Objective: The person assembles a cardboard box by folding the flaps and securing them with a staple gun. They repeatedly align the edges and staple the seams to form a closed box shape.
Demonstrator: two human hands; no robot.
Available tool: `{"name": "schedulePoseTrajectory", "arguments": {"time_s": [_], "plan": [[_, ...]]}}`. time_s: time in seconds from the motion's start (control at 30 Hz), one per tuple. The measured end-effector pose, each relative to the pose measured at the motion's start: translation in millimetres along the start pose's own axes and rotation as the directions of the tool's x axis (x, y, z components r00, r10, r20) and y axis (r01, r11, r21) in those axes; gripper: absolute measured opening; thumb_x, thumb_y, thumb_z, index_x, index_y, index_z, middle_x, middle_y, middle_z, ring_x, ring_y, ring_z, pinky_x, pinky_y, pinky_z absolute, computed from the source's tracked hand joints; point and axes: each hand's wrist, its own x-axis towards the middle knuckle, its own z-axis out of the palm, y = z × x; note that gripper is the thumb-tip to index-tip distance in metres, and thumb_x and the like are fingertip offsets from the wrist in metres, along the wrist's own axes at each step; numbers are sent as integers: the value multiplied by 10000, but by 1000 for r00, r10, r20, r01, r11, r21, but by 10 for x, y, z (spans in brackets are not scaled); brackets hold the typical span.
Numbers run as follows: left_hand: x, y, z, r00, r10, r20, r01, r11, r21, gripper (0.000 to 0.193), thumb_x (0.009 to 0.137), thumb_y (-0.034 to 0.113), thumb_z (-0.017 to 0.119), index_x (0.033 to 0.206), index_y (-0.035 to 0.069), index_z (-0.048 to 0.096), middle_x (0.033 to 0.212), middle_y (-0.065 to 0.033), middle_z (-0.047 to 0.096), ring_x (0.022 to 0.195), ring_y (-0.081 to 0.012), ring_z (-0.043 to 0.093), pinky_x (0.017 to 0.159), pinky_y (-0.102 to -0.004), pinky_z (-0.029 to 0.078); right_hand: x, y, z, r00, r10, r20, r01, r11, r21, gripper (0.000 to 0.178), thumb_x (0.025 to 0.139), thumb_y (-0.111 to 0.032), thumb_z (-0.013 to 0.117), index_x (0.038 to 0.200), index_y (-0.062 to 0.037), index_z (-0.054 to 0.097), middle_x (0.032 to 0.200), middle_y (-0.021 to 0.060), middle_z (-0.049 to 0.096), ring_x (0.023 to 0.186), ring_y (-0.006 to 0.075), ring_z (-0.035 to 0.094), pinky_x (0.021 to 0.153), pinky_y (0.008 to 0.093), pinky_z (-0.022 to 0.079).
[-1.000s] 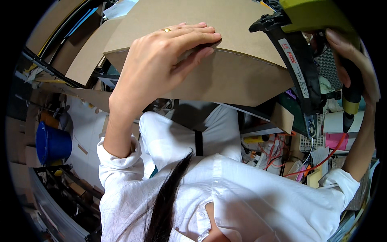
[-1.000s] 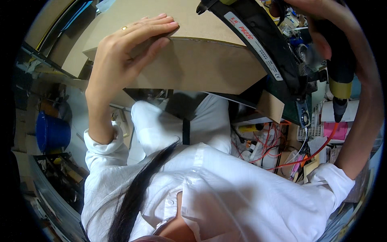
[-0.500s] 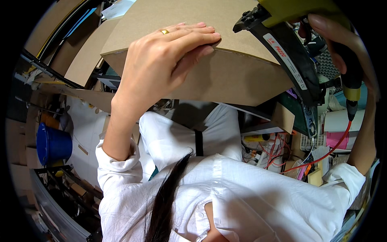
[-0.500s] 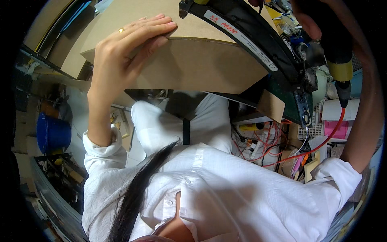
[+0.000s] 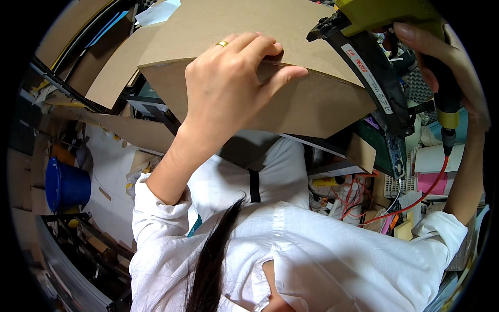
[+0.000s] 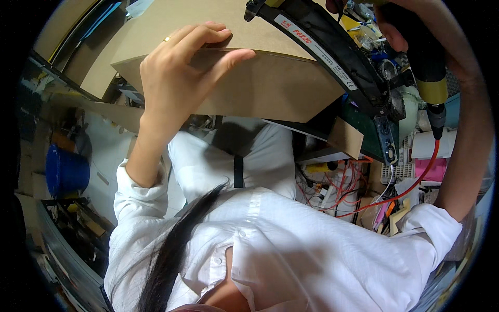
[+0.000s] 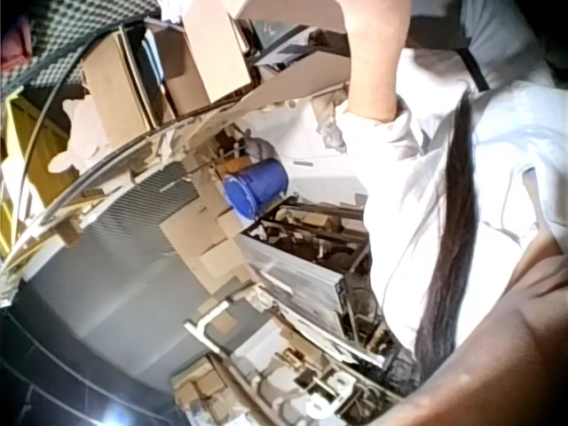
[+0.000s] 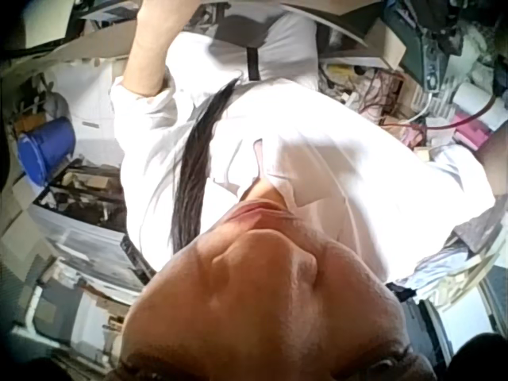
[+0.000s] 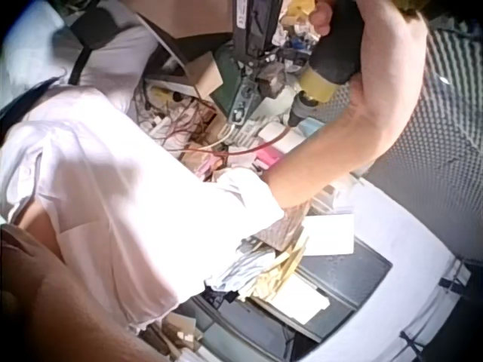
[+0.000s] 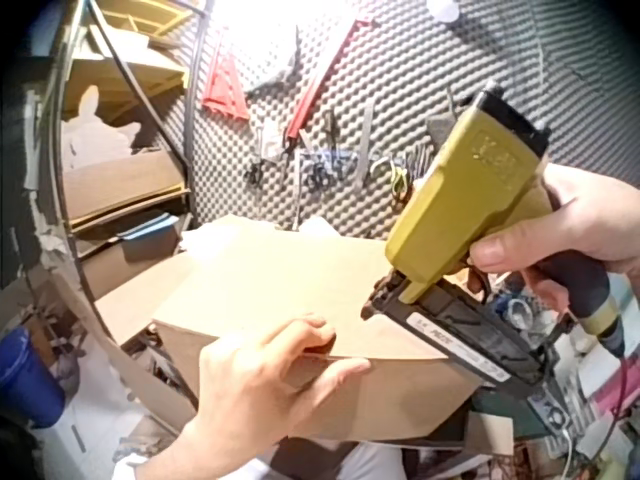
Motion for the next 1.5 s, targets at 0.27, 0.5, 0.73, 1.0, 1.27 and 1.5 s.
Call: {"name": "schedulePoseTrajectory", "arguments": {"time_s": [0.27,0.5,0.73,1.0,1.27,1.5], "plan": [[71,-237,-221,960,178,218,-147,978,-149,266,873,129,735,1136,89,739,1146,-92,736,1067,-270,704,900,-340,553,24,-175,7,998,-3,61,1,999,33,671,837,-558,648,1160,28,601,748,62,627,546,103,611,515,244,521],[72,-228,-222,959,79,272,-12,971,-240,272,880,78,717,1152,77,731,1157,-103,733,1100,-285,695,926,-359,541,76,-443,51,991,-16,130,8,998,65,641,839,-519,661,1158,34,608,758,67,633,535,103,608,502,240,517],[25,-222,-171,984,117,137,-80,965,-250,254,854,28,728,1103,70,752,1120,-109,745,1081,-269,705,919,-354,541,145,-641,92,983,-13,184,-1,997,80,611,841,-480,675,1156,40,615,767,72,639,523,103,604,489,236,513],[14,-254,-143,986,119,115,-83,957,-279,252,847,27,731,1097,55,757,1111,-106,749,1066,-258,710,918,-340,541,176,-756,98,977,2,215,-22,996,89,577,843,-435,690,1154,47,622,778,77,646,510,103,600,474,232,508],[0,-260,-117,988,143,53,-126,959,-255,218,843,18,730,1059,44,755,1081,-97,754,1033,-251,719,889,-332,547,185,-874,93,970,4,241,-28,995,95,545,845,-390,705,1152,54,630,788,83,653,497,102,596,459,228,504],[-32,-249,-79,987,159,4,-154,964,-215,209,850,20,723,1056,44,752,1058,-87,756,1004,-250,721,866,-330,547,191,-924,102,967,10,253,-36,994,100,517,847,-351,719,1151,60,637,798,87,659,485,102,593,446,224,500]]}}
